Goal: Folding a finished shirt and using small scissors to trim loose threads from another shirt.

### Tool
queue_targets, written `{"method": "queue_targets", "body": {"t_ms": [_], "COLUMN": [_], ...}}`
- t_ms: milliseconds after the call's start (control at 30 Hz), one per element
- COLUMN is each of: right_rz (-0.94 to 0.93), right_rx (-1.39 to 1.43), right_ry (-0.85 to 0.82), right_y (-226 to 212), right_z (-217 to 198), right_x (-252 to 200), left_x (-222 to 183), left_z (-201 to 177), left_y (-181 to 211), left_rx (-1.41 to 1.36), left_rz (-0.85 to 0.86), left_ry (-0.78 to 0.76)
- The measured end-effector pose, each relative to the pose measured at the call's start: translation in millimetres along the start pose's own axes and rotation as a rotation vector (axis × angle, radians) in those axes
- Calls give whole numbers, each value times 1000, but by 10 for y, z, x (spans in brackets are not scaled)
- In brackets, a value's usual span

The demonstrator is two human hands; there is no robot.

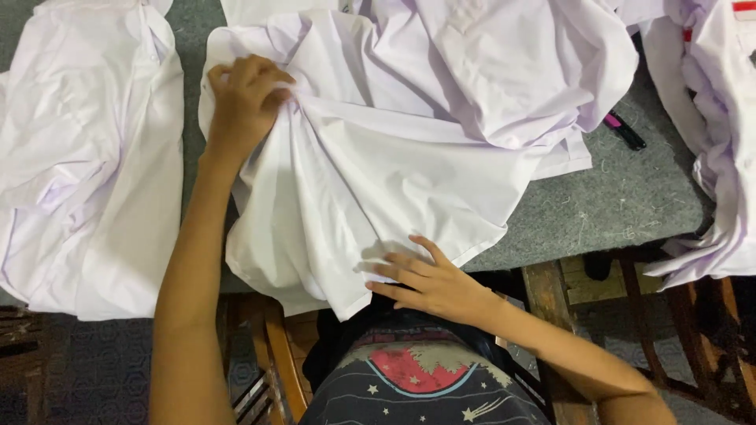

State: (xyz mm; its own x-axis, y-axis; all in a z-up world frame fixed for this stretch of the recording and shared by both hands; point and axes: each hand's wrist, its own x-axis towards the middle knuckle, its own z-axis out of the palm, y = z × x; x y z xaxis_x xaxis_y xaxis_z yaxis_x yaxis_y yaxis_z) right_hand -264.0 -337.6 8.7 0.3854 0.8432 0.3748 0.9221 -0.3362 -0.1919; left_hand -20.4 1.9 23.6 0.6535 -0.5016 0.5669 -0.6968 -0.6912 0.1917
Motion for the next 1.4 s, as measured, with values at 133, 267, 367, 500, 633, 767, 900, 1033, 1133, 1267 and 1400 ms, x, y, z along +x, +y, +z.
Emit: {"method": "queue_targets", "body": {"t_ms": [133,267,367,500,633,767,900,1033,1133,1267,1400], "right_rz": [-7,133,157,121,312,567,396,110,35,28,133], "right_rx": [-173,247,-318,-470,-313,-476,-297,-394,-292,-366,-430], "right_ry": [-60,181,-83,-212,-84,391,101,-72,69,163,154], "right_y": [15,94,246,271,306,368,142,96,152,117,112], "right_z": [71,-108,-202,-318,-604,-570,-377,-173,-344,-383,-376], "right_x": [-14,-156,-352,-914,-1403,-1721,-1165,-1214,-1321,-1556,-1335], "left_x": [-35,-379,-383,-387,-504,-445,-456,-468,-512,-563,-597], "left_z": [-323,-327,-347,-313,-82,-12,62,22,33,151,154], "left_y": [-157,-672,-520,-524,-753,-776,-834,-743,-738,-784,-783], "left_rx": [41,-251,-329,-424,-234,-124,-73,-68,-48,12,34], "left_rz": [-146,-447,-760,-889,-695,-817,-846,-860,-800,-803,-740], "left_ry": [159,123,-59,-151,-59,-22,-56,-39,7,52,76]}}
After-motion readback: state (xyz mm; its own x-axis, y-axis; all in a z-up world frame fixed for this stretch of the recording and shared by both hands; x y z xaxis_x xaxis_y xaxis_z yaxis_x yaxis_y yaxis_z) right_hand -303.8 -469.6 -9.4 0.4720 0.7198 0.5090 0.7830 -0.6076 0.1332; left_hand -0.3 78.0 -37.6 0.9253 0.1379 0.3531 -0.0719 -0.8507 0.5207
